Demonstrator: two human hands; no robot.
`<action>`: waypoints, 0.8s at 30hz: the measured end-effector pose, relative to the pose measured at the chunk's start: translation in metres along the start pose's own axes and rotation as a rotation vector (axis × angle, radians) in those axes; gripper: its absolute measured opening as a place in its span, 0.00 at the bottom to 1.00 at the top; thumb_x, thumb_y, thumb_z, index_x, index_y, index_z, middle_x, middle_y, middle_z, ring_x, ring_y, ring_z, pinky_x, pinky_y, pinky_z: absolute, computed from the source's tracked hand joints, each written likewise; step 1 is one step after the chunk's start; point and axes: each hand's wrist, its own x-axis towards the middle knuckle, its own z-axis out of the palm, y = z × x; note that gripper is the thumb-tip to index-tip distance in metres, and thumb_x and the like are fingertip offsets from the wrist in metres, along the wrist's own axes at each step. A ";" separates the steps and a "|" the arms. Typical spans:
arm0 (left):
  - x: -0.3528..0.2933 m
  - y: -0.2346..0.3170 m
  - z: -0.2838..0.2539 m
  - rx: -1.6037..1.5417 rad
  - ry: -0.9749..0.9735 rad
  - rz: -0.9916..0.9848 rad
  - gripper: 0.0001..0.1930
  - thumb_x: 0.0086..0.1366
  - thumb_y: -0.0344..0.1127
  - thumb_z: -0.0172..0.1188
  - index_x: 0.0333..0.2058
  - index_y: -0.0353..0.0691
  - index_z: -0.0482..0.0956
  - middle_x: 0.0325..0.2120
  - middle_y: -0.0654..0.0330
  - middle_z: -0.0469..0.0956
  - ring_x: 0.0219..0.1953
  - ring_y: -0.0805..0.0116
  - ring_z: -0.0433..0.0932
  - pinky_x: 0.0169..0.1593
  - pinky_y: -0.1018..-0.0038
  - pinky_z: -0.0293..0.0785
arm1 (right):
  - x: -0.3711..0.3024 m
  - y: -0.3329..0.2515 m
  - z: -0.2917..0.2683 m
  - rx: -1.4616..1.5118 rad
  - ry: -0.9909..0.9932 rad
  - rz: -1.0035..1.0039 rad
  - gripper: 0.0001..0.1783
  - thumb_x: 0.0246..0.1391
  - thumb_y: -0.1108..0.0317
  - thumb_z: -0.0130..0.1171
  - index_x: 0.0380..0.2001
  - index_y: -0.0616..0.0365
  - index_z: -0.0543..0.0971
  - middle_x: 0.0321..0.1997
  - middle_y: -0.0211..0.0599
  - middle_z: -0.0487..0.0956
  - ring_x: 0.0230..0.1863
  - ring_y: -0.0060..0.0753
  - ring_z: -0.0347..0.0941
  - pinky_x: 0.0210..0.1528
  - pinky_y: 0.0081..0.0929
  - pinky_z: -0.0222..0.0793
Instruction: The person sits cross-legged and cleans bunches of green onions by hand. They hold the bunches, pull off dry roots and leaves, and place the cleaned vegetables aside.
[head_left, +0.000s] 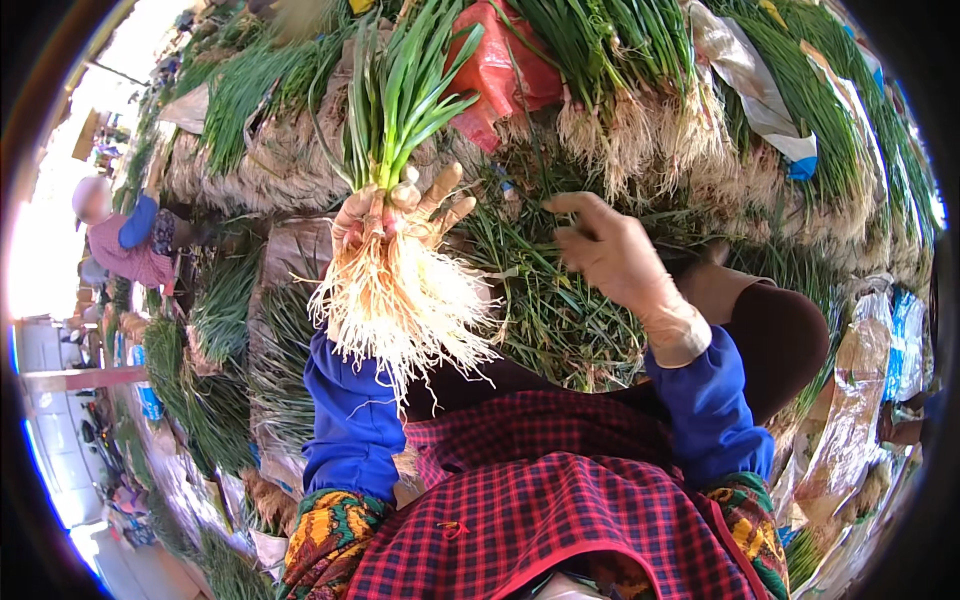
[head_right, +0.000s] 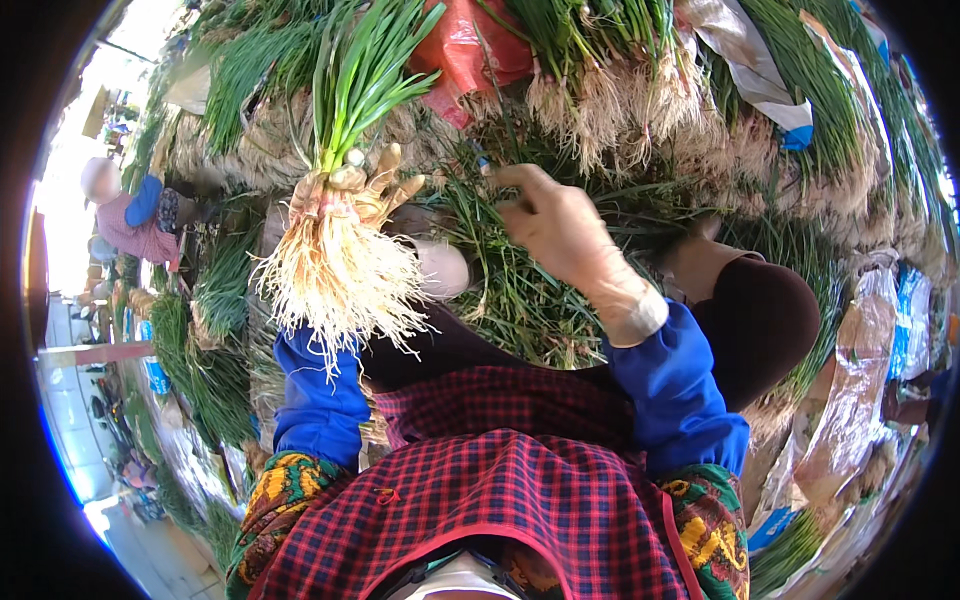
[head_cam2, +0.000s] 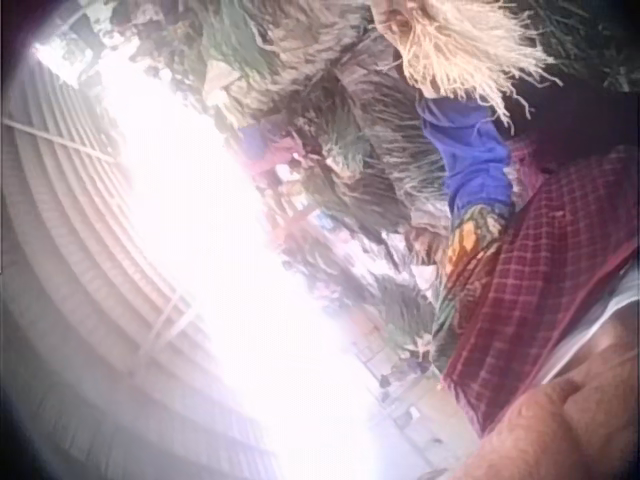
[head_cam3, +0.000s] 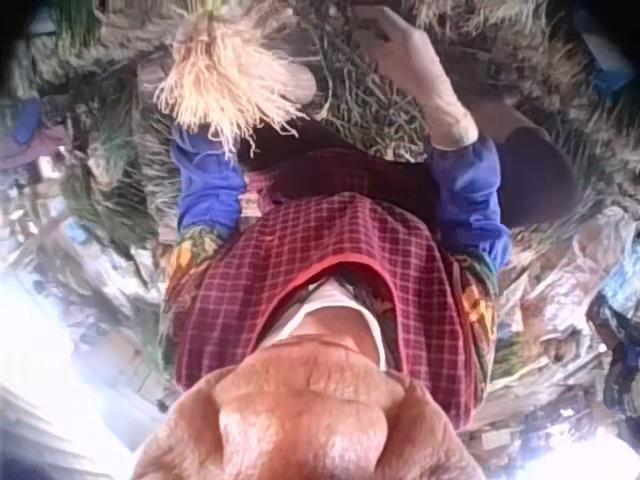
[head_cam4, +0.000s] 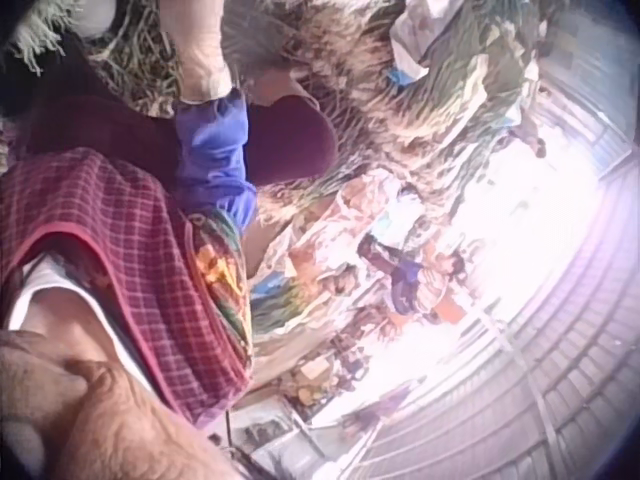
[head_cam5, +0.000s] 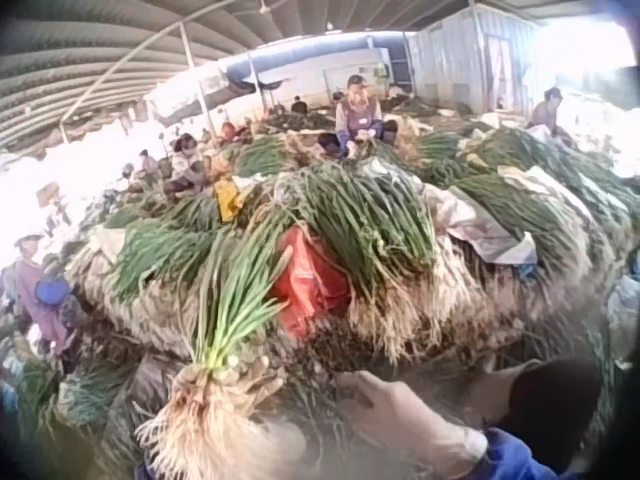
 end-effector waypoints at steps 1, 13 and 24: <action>0.000 -0.003 -0.004 -0.016 0.010 -0.013 0.17 0.55 0.37 0.59 0.42 0.36 0.72 0.33 0.60 0.76 0.40 0.66 0.73 0.58 0.46 0.57 | -0.002 -0.010 0.009 0.135 -0.106 0.131 0.19 0.57 0.71 0.49 0.53 0.56 0.67 0.19 0.21 0.65 0.20 0.13 0.60 0.20 0.14 0.56; -0.022 0.001 -0.006 -0.107 0.067 -0.048 0.14 0.55 0.35 0.58 0.39 0.34 0.74 0.29 0.62 0.77 0.38 0.69 0.74 0.60 0.45 0.50 | -0.016 -0.050 0.030 0.584 -0.731 0.200 0.09 0.56 0.69 0.52 0.28 0.64 0.75 0.22 0.33 0.75 0.17 0.15 0.64 0.17 0.15 0.57; -0.013 0.005 0.014 -0.092 0.022 -0.077 0.12 0.54 0.32 0.58 0.37 0.32 0.75 0.24 0.64 0.78 0.36 0.72 0.74 0.62 0.44 0.44 | 0.011 -0.049 0.066 -0.358 -0.018 -0.427 0.20 0.48 0.70 0.56 0.47 0.55 0.71 0.25 0.42 0.76 0.22 0.41 0.74 0.24 0.33 0.71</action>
